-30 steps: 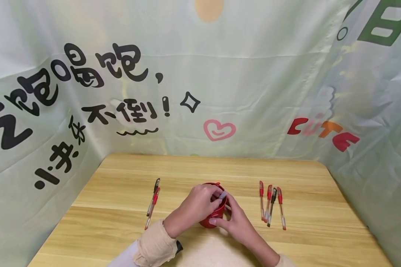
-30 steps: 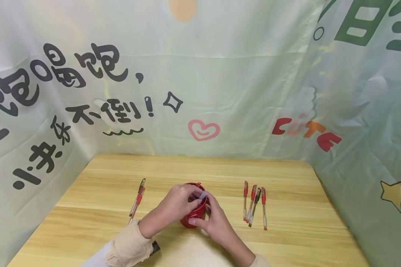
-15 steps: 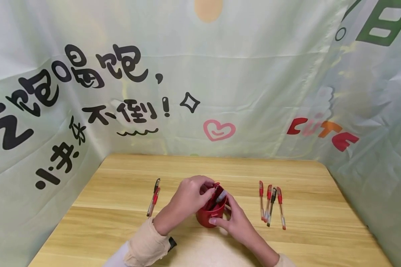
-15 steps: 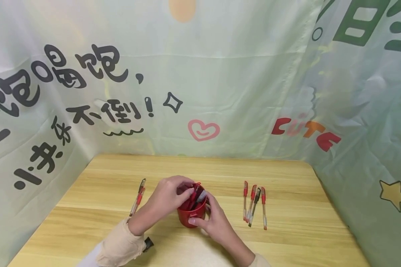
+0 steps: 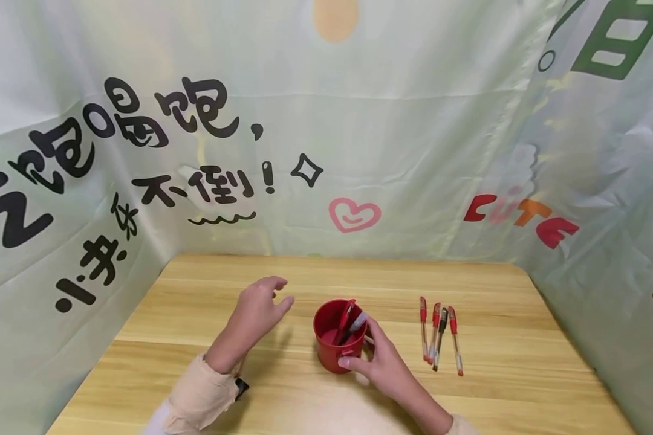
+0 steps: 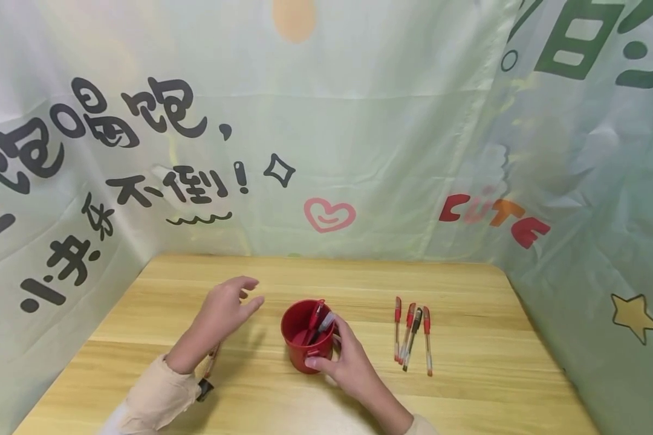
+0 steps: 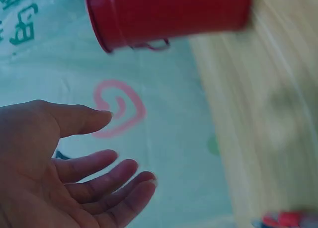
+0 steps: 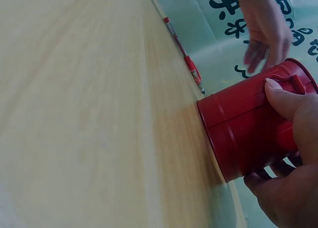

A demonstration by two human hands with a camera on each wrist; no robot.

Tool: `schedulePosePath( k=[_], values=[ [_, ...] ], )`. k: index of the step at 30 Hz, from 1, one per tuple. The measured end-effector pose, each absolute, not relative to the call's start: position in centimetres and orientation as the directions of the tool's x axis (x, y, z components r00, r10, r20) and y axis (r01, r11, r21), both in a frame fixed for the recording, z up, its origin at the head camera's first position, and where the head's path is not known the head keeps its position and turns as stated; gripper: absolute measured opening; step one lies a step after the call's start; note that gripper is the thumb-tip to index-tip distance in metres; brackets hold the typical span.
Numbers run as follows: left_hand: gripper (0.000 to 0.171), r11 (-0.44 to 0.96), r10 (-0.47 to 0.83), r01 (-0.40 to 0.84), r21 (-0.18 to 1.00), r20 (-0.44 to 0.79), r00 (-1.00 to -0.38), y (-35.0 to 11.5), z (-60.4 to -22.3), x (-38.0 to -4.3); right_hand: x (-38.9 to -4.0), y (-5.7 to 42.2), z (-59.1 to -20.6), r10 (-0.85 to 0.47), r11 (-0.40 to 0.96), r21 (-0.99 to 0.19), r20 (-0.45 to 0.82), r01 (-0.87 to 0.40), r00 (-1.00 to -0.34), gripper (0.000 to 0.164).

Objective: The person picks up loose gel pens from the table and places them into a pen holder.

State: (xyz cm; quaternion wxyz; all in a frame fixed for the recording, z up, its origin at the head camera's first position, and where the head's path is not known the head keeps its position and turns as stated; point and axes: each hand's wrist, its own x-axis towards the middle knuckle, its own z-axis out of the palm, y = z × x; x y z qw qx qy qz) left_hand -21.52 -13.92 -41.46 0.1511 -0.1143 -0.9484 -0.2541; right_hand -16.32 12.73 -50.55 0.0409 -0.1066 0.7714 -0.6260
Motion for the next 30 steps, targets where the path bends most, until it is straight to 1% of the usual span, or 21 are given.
schedulePosePath(
  k=[3,6,13,19,24,30],
  values=[
    [0.038,0.863,0.099,0.218,0.456,0.271,-0.958,-15.6,-42.2,-21.8,-16.3,12.8,-50.6,-0.224,0.204,-0.972,0.069,-0.116,-0.972,0.1],
    [0.04,0.874,0.073,0.17,0.455,0.222,-0.972,-16.9,-42.6,-22.0,-16.3,12.8,-50.6,-0.221,0.208,-0.973,0.057,-0.104,-0.974,0.1],
    [0.043,0.895,0.04,0.105,0.434,0.157,-0.987,-19.5,-43.6,-22.7,-16.3,12.7,-50.5,-0.207,0.196,-0.977,0.038,-0.08,-0.978,0.099],
    [0.051,0.885,-0.001,0.03,0.464,0.065,-0.998,-21.1,-44.8,-23.1,-16.3,12.7,-50.7,-0.211,0.212,-0.971,0.068,-0.114,-0.975,0.098],
    [0.049,0.876,-0.008,0.003,0.482,0.02,-1.0,-22.1,-45.6,-23.5,-16.4,12.7,-50.7,-0.214,0.214,-0.97,0.068,-0.114,-0.974,0.098],
    [0.048,0.891,0.003,0.007,0.454,0.01,-1.0,-22.8,-46.3,-24.0,-16.5,12.7,-50.5,-0.212,0.21,-0.973,0.047,-0.093,-0.976,0.098]
  ],
)
